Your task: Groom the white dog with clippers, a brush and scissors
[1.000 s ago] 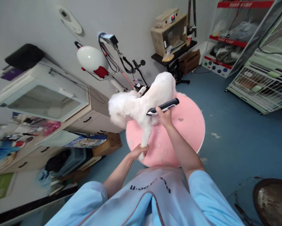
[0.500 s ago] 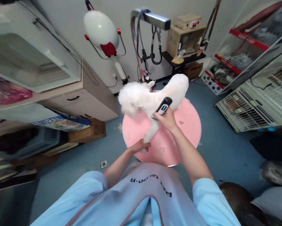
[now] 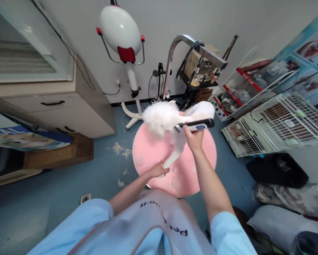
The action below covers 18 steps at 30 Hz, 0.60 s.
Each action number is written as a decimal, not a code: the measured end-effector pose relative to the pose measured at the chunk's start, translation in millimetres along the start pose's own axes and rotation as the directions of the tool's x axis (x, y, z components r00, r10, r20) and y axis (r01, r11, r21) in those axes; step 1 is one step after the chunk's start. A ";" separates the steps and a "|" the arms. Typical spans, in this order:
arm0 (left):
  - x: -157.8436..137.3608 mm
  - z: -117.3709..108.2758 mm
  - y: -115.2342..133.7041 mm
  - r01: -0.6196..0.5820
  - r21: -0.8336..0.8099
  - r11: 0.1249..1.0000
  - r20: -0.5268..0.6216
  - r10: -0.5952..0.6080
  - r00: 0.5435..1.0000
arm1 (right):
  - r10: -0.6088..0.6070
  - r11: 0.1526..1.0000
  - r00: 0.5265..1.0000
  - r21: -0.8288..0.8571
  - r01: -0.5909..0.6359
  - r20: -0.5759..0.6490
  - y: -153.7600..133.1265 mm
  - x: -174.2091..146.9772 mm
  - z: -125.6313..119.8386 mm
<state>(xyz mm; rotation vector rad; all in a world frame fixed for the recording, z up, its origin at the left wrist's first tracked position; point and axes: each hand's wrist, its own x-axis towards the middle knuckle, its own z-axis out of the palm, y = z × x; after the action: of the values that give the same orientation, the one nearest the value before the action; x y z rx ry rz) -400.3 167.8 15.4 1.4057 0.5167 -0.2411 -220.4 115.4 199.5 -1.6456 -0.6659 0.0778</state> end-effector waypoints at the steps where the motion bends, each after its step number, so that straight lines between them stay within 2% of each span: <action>1: -0.8 -0.5 1.4 0.003 -0.003 1.000 0.000 -0.003 1.000 | -0.029 0.999 0.999 -0.042 0.030 0.024 -5.7 11.5 5.8; 4: -3.4 -1.6 4.0 0.000 -0.022 1.000 0.001 0.000 1.000 | -0.029 0.959 0.970 -0.266 0.095 0.243 -13.9 22.8 20.5; 6: -5.2 -1.6 4.0 -0.008 -0.032 0.999 0.013 0.008 1.000 | -0.017 0.910 0.942 -0.385 0.153 0.334 -15.2 19.1 24.9; 11: -9.7 -0.9 1.6 -0.005 -0.036 0.999 0.056 0.007 0.998 | -0.163 0.843 0.961 -0.474 0.254 0.224 -12.9 18.9 31.6; 13: -10.2 -1.6 0.1 -0.021 -0.045 0.999 0.047 0.023 0.999 | -0.150 0.785 0.931 -0.533 0.317 0.333 -7.4 18.4 35.9; 15: -9.3 -2.4 -1.9 -0.034 -0.062 0.997 0.029 0.036 0.999 | -0.100 0.733 0.881 -0.565 0.379 0.462 -1.1 15.8 38.7; 16: -8.5 -2.7 -3.1 -0.039 -0.070 0.997 0.018 0.040 0.999 | -0.093 0.719 0.873 -0.574 0.391 0.479 1.5 14.8 39.4; 18: -6.3 -2.6 -5.8 -0.048 -0.077 0.996 0.009 0.048 0.999 | -0.133 0.711 0.908 -0.600 0.367 0.398 4.1 15.1 41.1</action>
<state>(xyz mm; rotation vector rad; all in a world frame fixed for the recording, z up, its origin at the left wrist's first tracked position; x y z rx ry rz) -408.9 168.5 13.1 1.3393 0.4777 -0.1883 -223.5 158.7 192.1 -2.2356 -1.2886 -0.1085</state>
